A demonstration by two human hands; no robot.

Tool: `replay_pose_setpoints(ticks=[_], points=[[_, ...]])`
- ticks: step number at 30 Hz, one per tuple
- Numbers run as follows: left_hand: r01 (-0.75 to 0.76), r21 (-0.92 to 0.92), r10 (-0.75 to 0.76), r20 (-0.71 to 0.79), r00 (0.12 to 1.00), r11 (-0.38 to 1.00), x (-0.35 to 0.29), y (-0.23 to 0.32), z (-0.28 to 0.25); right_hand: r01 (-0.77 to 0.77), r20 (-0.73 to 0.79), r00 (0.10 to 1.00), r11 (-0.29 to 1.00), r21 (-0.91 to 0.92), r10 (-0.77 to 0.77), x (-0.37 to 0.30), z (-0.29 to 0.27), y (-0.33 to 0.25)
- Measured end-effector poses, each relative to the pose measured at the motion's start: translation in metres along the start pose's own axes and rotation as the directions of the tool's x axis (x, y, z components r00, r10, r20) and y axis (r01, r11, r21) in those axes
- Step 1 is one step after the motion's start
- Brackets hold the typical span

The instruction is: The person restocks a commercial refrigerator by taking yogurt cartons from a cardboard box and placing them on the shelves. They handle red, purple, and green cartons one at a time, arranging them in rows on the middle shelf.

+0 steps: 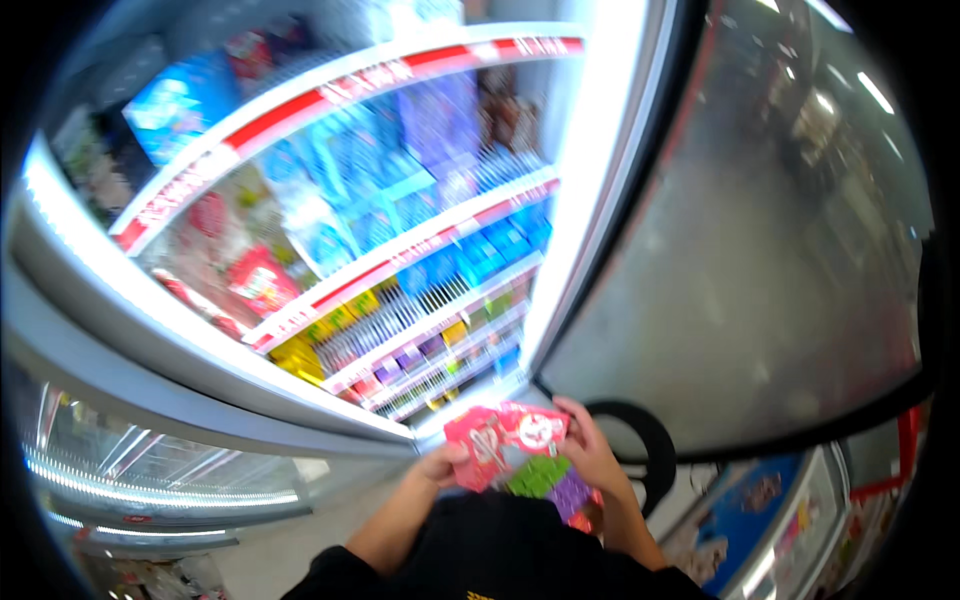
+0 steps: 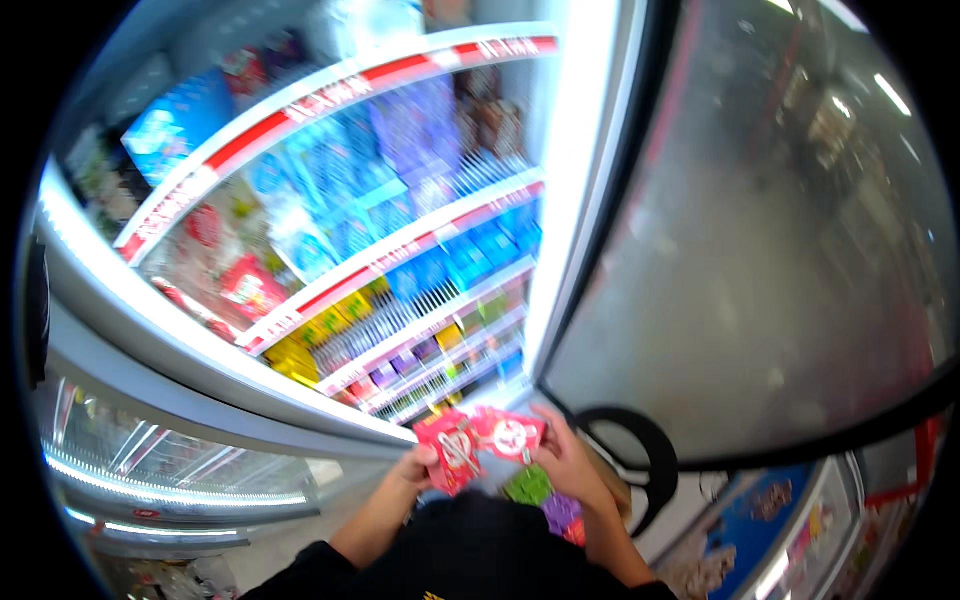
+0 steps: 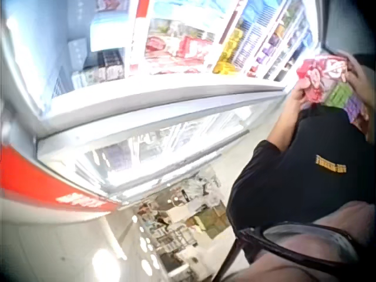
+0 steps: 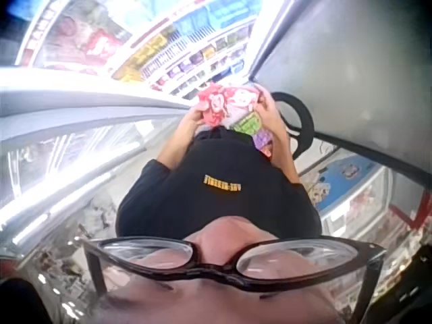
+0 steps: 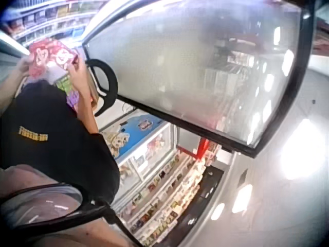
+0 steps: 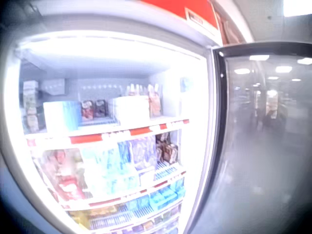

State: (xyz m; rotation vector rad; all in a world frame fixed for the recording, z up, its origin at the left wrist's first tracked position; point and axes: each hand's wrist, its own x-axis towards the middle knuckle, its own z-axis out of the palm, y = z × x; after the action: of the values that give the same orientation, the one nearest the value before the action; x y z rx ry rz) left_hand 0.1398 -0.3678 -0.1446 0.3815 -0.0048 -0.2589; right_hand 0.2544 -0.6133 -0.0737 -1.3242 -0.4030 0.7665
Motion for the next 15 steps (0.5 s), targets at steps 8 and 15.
replay_pose_setpoints(ticks=[8,15], points=[[-0.255,-0.152,0.283,0.21,0.936,0.955,-0.015,0.082,0.08,0.769,0.559,0.633,0.355,-0.532,-0.535,0.072,0.079,-0.14],[-0.419,-0.104,0.42,0.432,0.798,0.902,-0.044,0.149,0.159,0.945,0.549,0.322,0.295,-0.139,-0.771,0.142,0.171,-0.276]])
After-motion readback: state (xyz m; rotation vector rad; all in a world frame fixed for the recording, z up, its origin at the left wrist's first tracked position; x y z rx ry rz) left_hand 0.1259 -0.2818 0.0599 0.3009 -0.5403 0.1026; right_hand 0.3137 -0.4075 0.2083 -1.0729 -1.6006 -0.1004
